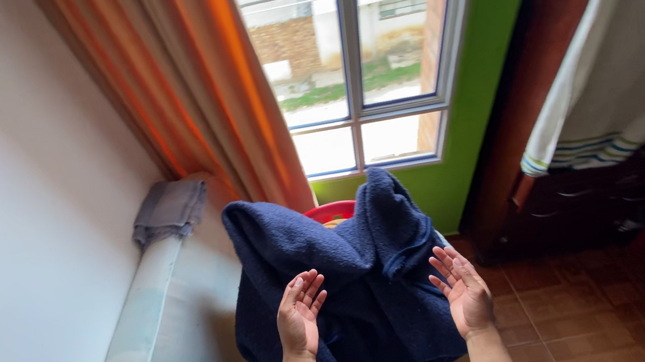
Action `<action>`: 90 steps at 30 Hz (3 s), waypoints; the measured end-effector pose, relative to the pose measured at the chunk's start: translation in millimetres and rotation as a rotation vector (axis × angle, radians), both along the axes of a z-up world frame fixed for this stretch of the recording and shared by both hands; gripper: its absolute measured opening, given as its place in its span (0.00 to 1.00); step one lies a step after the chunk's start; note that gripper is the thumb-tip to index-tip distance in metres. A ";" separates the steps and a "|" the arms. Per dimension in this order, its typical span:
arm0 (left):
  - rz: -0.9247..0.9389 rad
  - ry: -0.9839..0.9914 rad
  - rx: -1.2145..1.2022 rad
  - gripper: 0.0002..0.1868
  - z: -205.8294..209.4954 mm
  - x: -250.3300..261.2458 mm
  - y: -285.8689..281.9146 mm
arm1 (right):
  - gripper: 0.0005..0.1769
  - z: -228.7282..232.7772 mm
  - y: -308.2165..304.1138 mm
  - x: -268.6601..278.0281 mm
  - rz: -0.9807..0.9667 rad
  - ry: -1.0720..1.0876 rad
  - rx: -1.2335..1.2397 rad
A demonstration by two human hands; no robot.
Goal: The person picks up several blankets and pillows from a bed, moves them to a red chair and a corner area, and then places the pillows back onto the bed.
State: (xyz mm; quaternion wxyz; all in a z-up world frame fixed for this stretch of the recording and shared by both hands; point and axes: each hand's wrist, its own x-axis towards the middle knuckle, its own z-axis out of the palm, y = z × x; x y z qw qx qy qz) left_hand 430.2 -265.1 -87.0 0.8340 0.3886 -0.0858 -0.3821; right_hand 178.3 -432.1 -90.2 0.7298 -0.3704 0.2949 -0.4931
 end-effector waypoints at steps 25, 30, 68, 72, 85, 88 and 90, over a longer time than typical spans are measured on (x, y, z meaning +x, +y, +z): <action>-0.875 0.003 -0.086 0.16 -2.1 -317.2 -56.5 | 0.30 -26.7 203.4 -384.4 -0.856 -0.131 -0.041; -1.063 0.011 -0.099 0.17 -7.9 -407.0 -17.6 | 0.31 -43.2 313.8 -464.8 -1.073 -0.138 -0.052; -1.882 0.118 -0.176 0.20 -10.6 -942.4 128.4 | 0.36 -30.3 668.7 -770.7 -1.901 -0.240 -0.242; -1.912 0.130 -0.162 0.21 -11.3 -978.8 146.0 | 0.36 -34.3 697.1 -793.3 -1.919 -0.251 -0.278; -1.722 0.137 -0.179 0.20 -25.3 -1062.1 217.7 | 0.38 -57.0 773.8 -925.8 -1.830 -0.288 -0.224; -1.685 0.217 -0.207 0.20 -27.0 -1069.1 239.2 | 0.37 -55.3 790.2 -951.3 -1.779 -0.308 -0.215; -1.654 0.195 -0.198 0.21 -25.5 -1068.4 249.8 | 0.37 -53.4 797.7 -965.1 -1.742 -0.309 -0.232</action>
